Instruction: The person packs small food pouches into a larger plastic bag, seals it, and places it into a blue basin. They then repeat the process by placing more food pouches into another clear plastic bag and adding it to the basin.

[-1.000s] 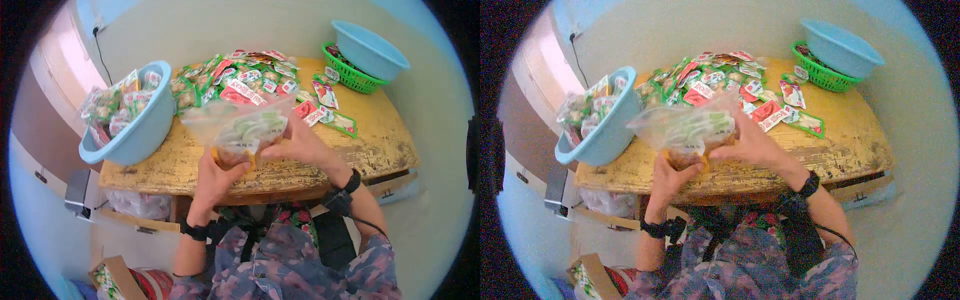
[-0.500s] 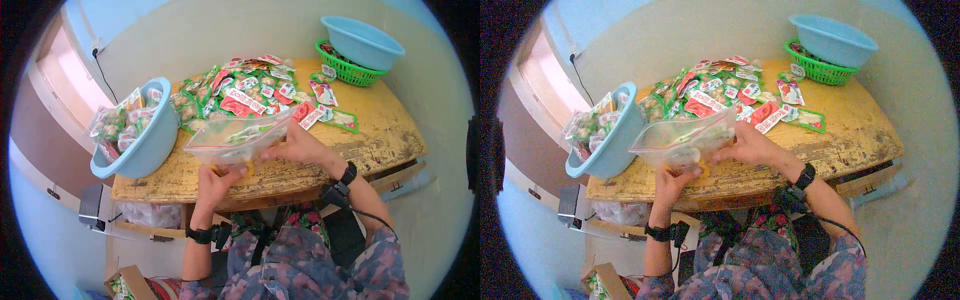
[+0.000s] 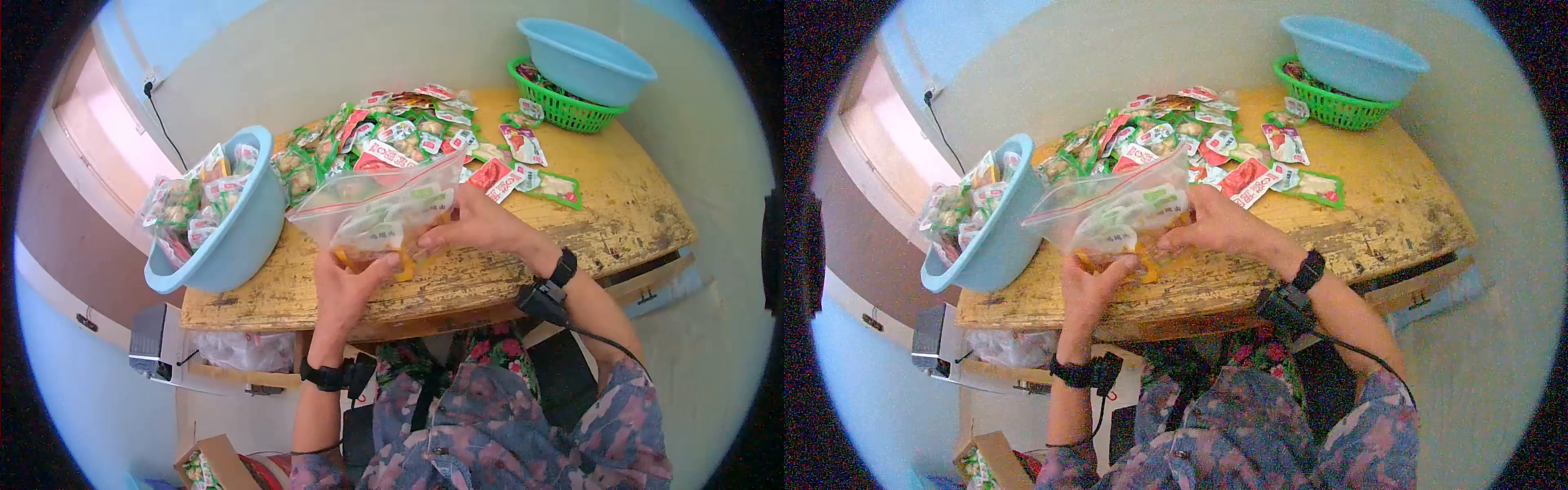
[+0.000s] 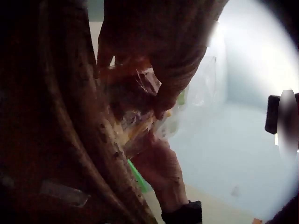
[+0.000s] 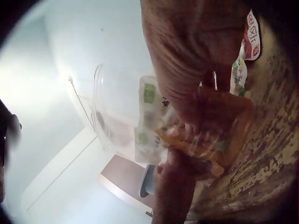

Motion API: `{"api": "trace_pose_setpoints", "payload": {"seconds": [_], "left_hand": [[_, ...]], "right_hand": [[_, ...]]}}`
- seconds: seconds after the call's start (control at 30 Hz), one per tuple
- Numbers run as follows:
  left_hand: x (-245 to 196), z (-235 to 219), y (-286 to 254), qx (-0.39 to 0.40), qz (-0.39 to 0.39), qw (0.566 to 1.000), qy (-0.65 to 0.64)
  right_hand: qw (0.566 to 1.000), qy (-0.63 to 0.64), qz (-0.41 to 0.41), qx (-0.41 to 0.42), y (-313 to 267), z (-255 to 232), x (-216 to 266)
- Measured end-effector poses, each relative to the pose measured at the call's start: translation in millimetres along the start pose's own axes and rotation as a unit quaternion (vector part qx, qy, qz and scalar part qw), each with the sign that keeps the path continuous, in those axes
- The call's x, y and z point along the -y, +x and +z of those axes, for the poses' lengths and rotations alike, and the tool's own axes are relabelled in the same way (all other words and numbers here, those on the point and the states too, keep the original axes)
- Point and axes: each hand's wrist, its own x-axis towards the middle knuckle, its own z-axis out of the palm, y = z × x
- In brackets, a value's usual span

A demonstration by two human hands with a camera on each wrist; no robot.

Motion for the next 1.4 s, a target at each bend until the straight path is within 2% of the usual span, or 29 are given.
{"api": "trace_pose_setpoints", "payload": {"seconds": [0.17,0.27,0.37,0.47,0.57,0.77,0.87,0.97,1.07,1.17,1.27,1.37,1.4], "left_hand": [[1.7,-6.4,6.3,0.014,0.019,0.999,-0.042],[1.8,-9.5,8.9,0.015,-0.004,0.999,-0.033],[-2.8,-9.7,7.7,0.022,0.032,0.999,-0.025],[-1.6,-13.6,14.5,-0.035,0.079,0.994,-0.062],[-19.1,-24.5,26.5,-0.044,0.14,0.989,-0.027],[-54.7,-32.1,47.9,-0.065,0.121,0.99,-0.024],[-63.8,-37.7,51.3,-0.075,0.16,0.984,0.032],[-72.7,-36.9,50.0,-0.072,0.165,0.984,0.013],[-72.5,-44.6,54.9,-0.04,0.118,0.992,0.025],[-81.0,-48.1,57.8,-0.018,0.161,0.986,0.033],[-112.0,-39.5,57.4,-0.049,0.244,0.949,0.193],[-125.6,-31.8,69.4,-0.028,0.409,0.826,0.387],[-131.3,-26.0,71.0,-0.008,0.399,0.824,0.402]], "right_hand": [[1.0,-0.001,-0.014,0.004,3.0,-1.6,-8.1],[0.998,0.052,0.025,0.008,3.7,-1.1,-10.5],[0.999,-0.004,0.023,-0.03,4.4,-2.9,-2.1],[0.994,0.021,-0.064,-0.089,5.4,-1.3,37.2],[0.99,-0.012,-0.065,-0.121,11.6,-12.4,47.6],[0.983,0.009,-0.067,-0.169,22.5,-21.8,76.3],[0.973,-0.001,-0.122,-0.194,28.0,-24.9,72.8],[0.962,-0.073,-0.146,-0.218,32.3,-30.7,73.0],[0.958,-0.127,-0.163,-0.2,31.4,-30.0,77.2],[0.96,-0.111,-0.164,-0.199,30.8,-27.1,81.3],[0.961,-0.112,-0.148,-0.206,31.2,-25.5,80.8],[0.954,-0.132,-0.166,-0.213,33.4,-24.5,82.0],[0.952,-0.135,-0.172,-0.215,33.3,-24.2,83.9]]}}
